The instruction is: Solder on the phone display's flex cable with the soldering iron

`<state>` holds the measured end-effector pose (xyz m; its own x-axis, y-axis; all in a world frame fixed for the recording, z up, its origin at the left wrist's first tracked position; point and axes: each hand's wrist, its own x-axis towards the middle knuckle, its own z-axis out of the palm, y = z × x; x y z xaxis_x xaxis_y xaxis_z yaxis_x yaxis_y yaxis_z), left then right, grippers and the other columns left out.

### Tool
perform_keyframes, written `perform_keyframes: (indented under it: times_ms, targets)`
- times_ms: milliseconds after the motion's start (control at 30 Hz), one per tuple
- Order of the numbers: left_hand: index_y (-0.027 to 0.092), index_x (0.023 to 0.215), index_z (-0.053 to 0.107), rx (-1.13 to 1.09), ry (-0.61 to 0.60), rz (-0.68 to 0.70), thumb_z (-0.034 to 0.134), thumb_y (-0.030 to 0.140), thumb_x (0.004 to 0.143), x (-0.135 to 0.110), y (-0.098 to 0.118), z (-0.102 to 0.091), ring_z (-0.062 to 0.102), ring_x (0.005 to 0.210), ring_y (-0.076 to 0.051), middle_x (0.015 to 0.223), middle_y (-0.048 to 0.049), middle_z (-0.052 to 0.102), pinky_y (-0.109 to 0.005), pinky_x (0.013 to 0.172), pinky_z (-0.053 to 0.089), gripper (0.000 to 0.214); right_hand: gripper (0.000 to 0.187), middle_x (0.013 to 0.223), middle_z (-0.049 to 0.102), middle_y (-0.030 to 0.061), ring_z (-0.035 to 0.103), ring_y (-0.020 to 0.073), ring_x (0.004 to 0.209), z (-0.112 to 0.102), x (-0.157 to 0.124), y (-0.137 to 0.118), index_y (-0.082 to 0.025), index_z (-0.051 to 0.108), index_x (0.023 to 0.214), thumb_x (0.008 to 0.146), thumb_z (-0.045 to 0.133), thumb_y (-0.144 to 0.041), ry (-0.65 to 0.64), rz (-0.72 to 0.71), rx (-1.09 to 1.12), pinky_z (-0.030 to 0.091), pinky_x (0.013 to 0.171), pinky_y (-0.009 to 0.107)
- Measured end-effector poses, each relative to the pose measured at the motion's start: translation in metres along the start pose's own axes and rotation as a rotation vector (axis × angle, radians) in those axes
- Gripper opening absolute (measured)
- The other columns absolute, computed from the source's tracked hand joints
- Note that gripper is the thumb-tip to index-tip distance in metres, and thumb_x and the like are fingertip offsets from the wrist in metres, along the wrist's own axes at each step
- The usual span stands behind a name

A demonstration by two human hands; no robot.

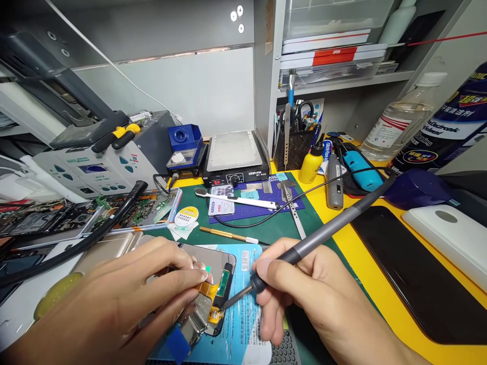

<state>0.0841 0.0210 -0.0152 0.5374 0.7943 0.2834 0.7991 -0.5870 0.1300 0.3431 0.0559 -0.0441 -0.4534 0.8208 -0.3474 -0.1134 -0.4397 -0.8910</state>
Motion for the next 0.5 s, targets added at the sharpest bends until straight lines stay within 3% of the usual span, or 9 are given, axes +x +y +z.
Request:
perform_keyframes:
  times_ms: [500]
  targets:
    - [0.028, 0.103, 0.070, 0.005, -0.036, -0.005, 0.052, 0.015, 0.098, -0.0021, -0.0010, 0.0007, 0.061, 0.081, -0.018, 0.091, -0.0003, 0.067, -0.029, 0.068, 0.052, 0.023, 0.037, 0.057, 0.074, 0.0019, 0.068, 0.0157, 0.048, 0.0025, -0.0006, -0.0053, -0.019, 0.066, 0.075, 0.093, 0.074, -0.050, -0.004, 0.004, 0.002, 0.056, 0.053, 0.026]
